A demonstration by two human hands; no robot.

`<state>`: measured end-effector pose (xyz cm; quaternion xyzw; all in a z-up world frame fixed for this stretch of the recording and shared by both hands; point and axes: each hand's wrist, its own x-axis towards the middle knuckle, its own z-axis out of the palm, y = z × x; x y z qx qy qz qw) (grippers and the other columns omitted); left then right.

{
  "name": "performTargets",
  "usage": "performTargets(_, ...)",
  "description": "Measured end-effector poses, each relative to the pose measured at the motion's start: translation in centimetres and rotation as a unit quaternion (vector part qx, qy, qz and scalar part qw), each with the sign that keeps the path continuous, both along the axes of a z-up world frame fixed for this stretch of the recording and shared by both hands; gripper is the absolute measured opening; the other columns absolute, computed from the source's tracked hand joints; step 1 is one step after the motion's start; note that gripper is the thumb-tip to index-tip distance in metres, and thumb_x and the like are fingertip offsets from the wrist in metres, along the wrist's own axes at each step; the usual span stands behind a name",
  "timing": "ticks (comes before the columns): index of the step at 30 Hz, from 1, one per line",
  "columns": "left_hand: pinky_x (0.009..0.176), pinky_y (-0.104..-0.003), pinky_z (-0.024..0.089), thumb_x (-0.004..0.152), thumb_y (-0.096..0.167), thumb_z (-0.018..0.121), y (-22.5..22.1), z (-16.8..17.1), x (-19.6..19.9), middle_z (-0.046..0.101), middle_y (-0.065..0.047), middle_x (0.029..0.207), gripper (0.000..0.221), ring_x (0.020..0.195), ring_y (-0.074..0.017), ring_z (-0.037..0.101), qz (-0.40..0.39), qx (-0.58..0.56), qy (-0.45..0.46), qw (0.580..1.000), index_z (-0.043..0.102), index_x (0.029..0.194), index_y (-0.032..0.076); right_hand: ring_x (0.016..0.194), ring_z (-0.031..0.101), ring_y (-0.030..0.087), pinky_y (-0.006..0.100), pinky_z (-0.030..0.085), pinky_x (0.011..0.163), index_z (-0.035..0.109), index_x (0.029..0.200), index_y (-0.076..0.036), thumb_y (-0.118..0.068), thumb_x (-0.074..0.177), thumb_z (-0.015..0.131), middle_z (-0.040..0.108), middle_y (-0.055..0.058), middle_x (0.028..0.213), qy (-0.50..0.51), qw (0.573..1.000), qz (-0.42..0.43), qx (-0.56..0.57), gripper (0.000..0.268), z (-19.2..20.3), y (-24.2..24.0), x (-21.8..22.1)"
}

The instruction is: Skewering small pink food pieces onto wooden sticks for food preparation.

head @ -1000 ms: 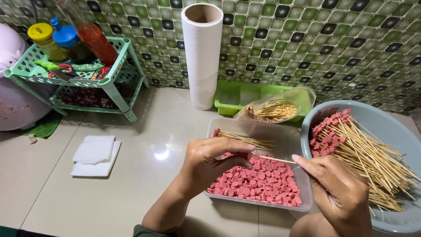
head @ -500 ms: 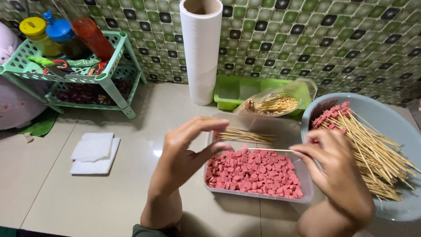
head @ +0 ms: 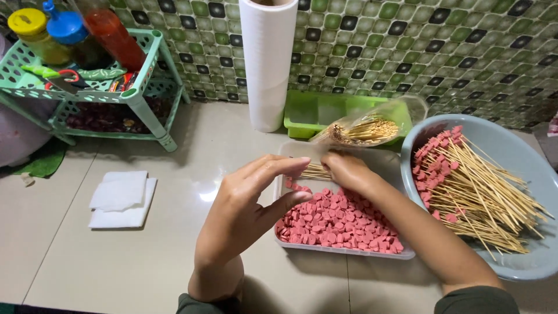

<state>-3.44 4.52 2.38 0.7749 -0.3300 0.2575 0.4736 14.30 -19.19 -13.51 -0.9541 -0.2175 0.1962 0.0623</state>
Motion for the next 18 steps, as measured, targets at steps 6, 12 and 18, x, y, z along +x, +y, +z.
performTargets(6,0.089,-0.034,0.059,0.095,0.015,0.075,0.3,-0.1,0.2,0.072,-0.010,0.103,0.040,0.094,-0.0213,0.072,0.013,0.007,0.002,1.000,0.060,0.130,0.004,0.065,0.058,0.019,0.032,0.056,0.063,0.059,0.086,-0.008,-0.014,0.112,0.029,0.063,0.007,0.081,0.048,0.993,-0.083,0.071,0.041,0.9,2.1,-1.2)
performTargets(12,0.090,-0.034,0.059,0.094,0.013,0.076,0.5,-0.1,0.3,0.073,-0.011,0.108,0.039,0.097,-0.0224,0.073,0.017,0.020,-0.003,1.000,0.061,0.128,0.003,0.054,0.060,0.029,0.042,0.047,0.039,0.062,0.078,-0.003,0.012,0.081,0.068,0.059,0.009,0.068,-0.277,0.952,0.128,-0.032,0.016,-6.5,-0.6,1.1)
performTargets(18,0.086,-0.034,0.056,0.097,0.015,0.074,0.5,-0.4,0.6,0.067,-0.007,0.094,0.037,0.089,-0.0215,0.069,0.019,0.024,-0.005,1.000,0.060,0.130,0.005,0.080,0.074,0.021,0.041,0.053,0.046,0.076,0.106,-0.023,-0.008,0.094,0.057,0.079,-0.004,0.098,-0.269,0.957,0.077,0.076,0.027,7.7,-1.8,-5.7)
